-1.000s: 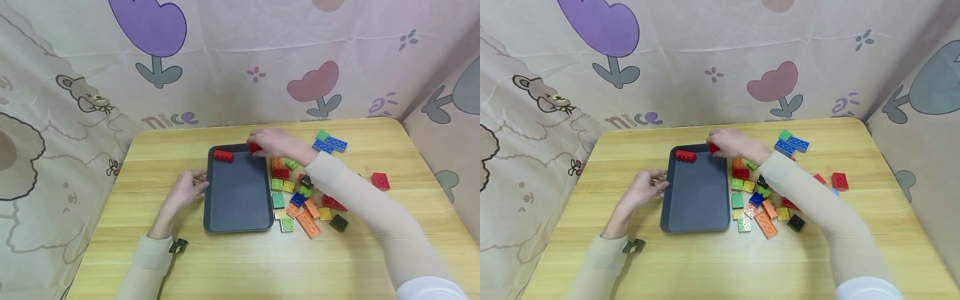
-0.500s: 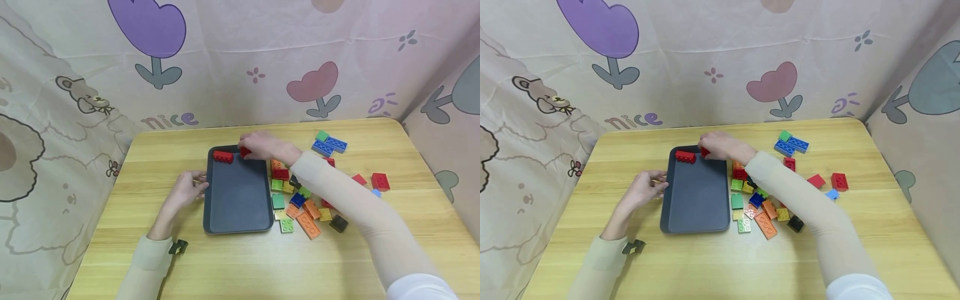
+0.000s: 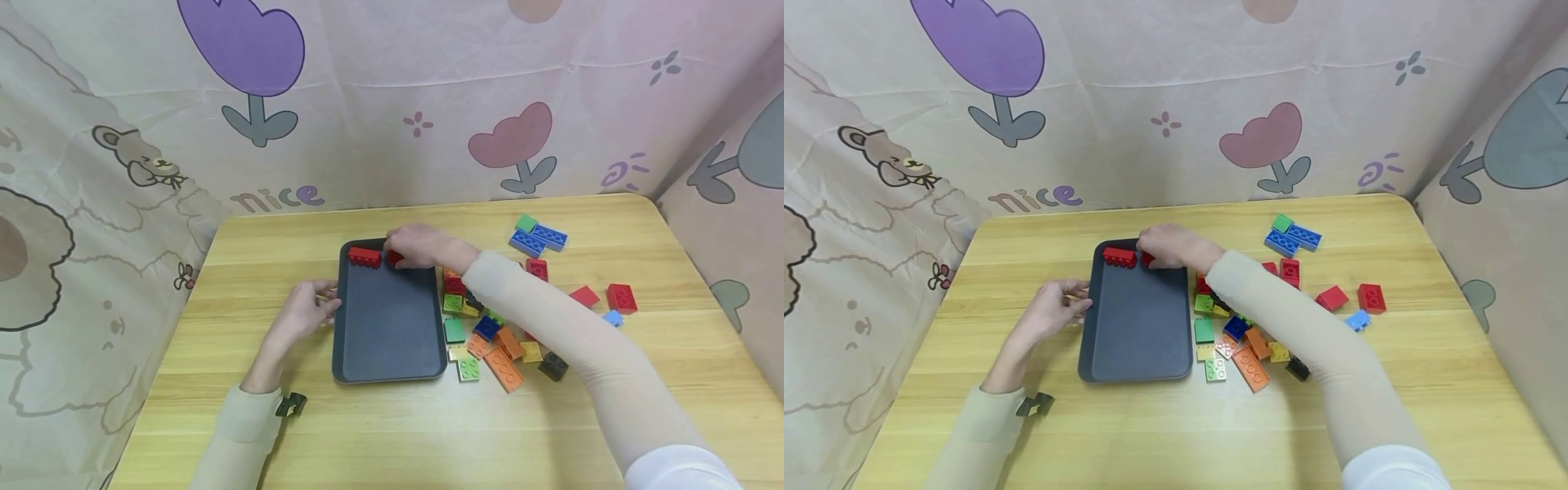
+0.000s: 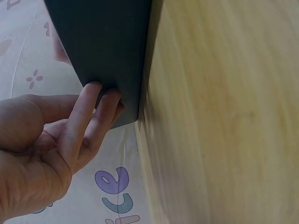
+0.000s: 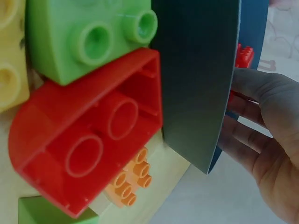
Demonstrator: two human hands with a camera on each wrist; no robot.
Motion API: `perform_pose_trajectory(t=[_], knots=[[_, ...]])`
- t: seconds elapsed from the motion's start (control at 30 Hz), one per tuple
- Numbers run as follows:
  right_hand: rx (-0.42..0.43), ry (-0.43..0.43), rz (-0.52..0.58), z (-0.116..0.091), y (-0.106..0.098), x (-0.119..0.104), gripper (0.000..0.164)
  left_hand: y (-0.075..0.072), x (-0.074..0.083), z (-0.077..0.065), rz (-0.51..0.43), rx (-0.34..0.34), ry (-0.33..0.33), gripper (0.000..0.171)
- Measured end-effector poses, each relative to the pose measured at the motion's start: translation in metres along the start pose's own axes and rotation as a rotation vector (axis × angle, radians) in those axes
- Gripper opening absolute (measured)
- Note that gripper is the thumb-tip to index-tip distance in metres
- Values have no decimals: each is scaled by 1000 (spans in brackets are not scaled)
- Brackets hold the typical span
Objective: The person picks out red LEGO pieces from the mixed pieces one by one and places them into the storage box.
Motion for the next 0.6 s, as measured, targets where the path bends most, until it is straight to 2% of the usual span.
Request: perform_pose_trajectory(t=[0.6], knots=[[6,-5,30,4,2,-3,35,0,-2,2,11,12,19,45]])
Point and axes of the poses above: each hand's wrist, its own z-axis towards the middle knuckle, its own y-axis out of the palm, x = y × z, the point moved 2 cm from there along z, towards the middle knuckle, and after that the axes turned 5 degrees about x, right-handed, at the moved point
